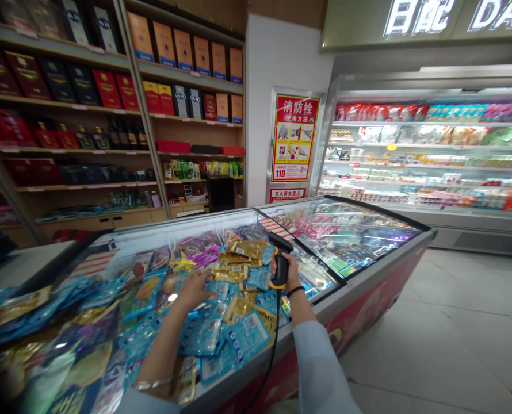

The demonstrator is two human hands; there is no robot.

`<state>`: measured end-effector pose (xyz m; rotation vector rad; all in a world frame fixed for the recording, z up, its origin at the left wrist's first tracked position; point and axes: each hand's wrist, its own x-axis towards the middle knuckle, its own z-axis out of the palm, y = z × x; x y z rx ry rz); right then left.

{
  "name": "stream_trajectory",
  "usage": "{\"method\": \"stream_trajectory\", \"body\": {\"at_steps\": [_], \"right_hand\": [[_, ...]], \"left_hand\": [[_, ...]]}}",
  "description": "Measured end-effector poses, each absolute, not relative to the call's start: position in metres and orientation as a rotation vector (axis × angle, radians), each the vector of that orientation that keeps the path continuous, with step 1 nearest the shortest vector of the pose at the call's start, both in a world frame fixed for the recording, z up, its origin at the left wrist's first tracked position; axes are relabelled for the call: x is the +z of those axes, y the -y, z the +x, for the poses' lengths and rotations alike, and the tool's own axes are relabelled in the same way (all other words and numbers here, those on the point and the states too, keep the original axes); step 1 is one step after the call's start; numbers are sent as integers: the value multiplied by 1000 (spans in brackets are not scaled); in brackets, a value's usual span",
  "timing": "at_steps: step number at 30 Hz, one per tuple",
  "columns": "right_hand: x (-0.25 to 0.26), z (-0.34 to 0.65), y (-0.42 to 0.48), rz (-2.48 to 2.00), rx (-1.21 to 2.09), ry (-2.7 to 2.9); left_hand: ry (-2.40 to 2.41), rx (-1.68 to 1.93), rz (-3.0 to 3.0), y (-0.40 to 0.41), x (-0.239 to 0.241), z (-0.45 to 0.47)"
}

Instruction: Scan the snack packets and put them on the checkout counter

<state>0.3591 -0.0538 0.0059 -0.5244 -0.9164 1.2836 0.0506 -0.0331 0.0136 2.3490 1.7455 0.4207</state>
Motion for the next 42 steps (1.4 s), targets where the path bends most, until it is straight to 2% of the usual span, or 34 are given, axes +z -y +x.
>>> {"method": "stream_trajectory", "body": {"at_steps": [4, 10, 14, 21, 32, 42], "right_hand": [[5, 357, 54, -522, 1268, 921], [15, 347, 43, -490, 1290, 930], [26, 333, 36, -455, 1369, 1024], [25, 317, 45, -525, 1590, 1243], [28, 321, 57, -495, 1650, 1276], [21, 323, 54, -500, 1662, 1256]], "left_hand": [[-1823, 555, 2192, 30, 20, 42], [-2060, 1293, 1827, 31, 31, 37], [-1930, 1495, 1597, 25, 28, 37], [-1972, 1510, 1631, 19, 18, 42], [-1989, 1345, 1844, 13, 9, 44], [-1900, 1436, 1861, 1, -4, 38]]}}
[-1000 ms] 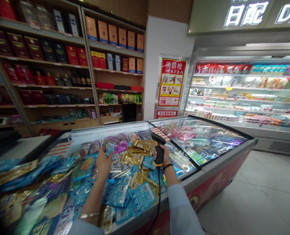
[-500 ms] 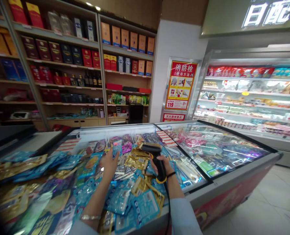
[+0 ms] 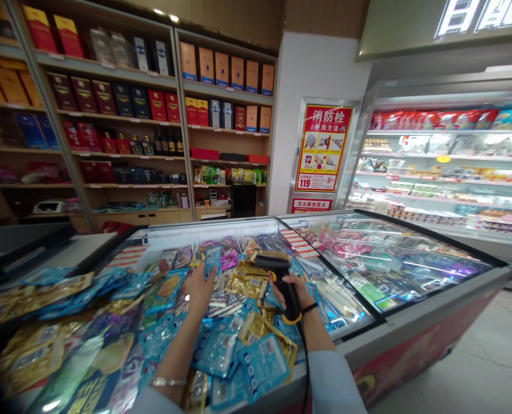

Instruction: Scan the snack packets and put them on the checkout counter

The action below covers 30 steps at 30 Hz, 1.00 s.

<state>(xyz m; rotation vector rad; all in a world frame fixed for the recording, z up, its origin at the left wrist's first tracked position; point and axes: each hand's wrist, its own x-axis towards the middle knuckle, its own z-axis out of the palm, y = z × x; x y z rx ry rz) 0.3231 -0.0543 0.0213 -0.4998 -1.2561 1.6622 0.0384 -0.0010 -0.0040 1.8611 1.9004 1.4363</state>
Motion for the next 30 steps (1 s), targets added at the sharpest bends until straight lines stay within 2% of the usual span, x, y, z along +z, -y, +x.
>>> {"method": "stream_trajectory", "body": {"at_steps": [18, 24, 30], "right_hand": [[16, 327, 54, -429, 1700, 1283], [27, 323, 60, -466, 1623, 1306], [41, 323, 83, -517, 1489, 1226]], "left_hand": [[-2004, 1428, 1779, 17, 12, 49], [-1953, 1376, 1763, 18, 16, 50], [-1821, 1473, 1683, 34, 32, 48]]}}
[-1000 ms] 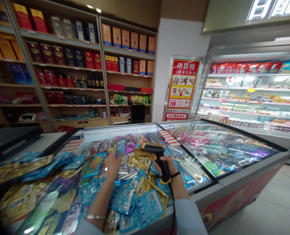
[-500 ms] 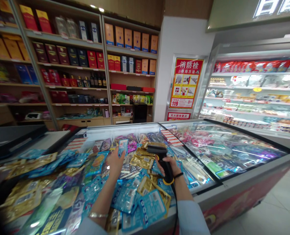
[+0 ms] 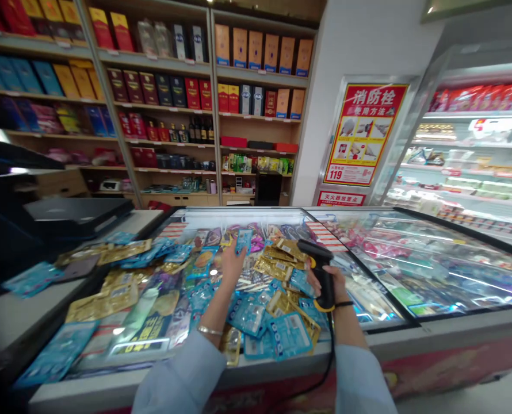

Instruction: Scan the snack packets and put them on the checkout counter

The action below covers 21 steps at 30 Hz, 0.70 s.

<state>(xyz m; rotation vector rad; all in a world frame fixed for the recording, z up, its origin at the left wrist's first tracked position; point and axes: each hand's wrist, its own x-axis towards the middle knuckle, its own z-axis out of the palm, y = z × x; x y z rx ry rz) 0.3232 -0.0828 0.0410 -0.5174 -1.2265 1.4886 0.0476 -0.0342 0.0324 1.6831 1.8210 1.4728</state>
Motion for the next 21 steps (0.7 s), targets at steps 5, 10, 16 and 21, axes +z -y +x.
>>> {"method": "stream_trajectory", "body": {"at_steps": [5, 10, 16, 21], "right_hand": [[58, 326, 101, -582, 1436, 1250], [95, 286, 104, -499, 1370, 1299], [123, 188, 98, -322, 1449, 1333], [110, 95, 85, -235, 1565, 1329]], "left_hand": [[-1744, 1600, 1654, 56, 55, 25], [-1709, 1766, 1636, 80, 85, -20], [-1730, 1851, 1566, 103, 94, -118], [-2080, 1588, 1430, 120, 82, -199]]}}
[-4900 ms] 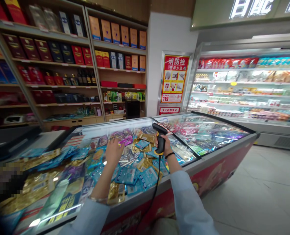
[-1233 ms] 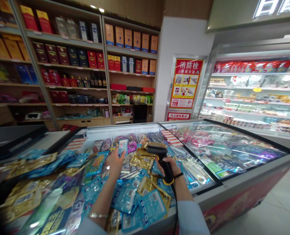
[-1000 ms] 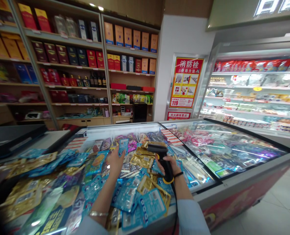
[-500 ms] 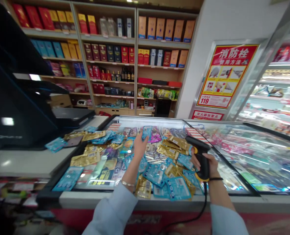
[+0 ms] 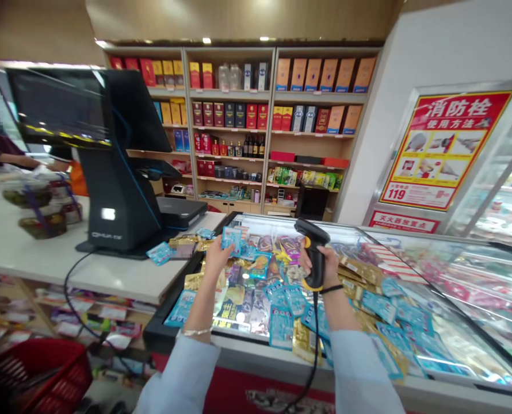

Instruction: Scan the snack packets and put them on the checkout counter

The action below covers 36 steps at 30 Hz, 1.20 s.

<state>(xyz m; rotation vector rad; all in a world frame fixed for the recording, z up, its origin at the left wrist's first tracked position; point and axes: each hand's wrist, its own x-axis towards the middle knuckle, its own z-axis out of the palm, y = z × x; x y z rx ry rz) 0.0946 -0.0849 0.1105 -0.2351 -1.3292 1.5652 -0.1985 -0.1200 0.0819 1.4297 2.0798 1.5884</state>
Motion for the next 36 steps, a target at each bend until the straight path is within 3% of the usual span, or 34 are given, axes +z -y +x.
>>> {"method": "stream_trajectory", "body": {"at_steps": [8, 18, 29, 36], "right_hand": [[54, -11, 70, -27, 1839, 1220], [-8, -35, 49, -82, 1938, 1085], [8, -39, 56, -123, 1919, 1162], [55, -9, 54, -62, 1809, 1191]], "left_hand": [[-2606, 1330, 1210, 138, 50, -248], [-2987, 1068, 1286, 138, 21, -247], [-2935, 1172, 1366, 132, 19, -250], [-2830, 1350, 1551, 111, 50, -215]]}}
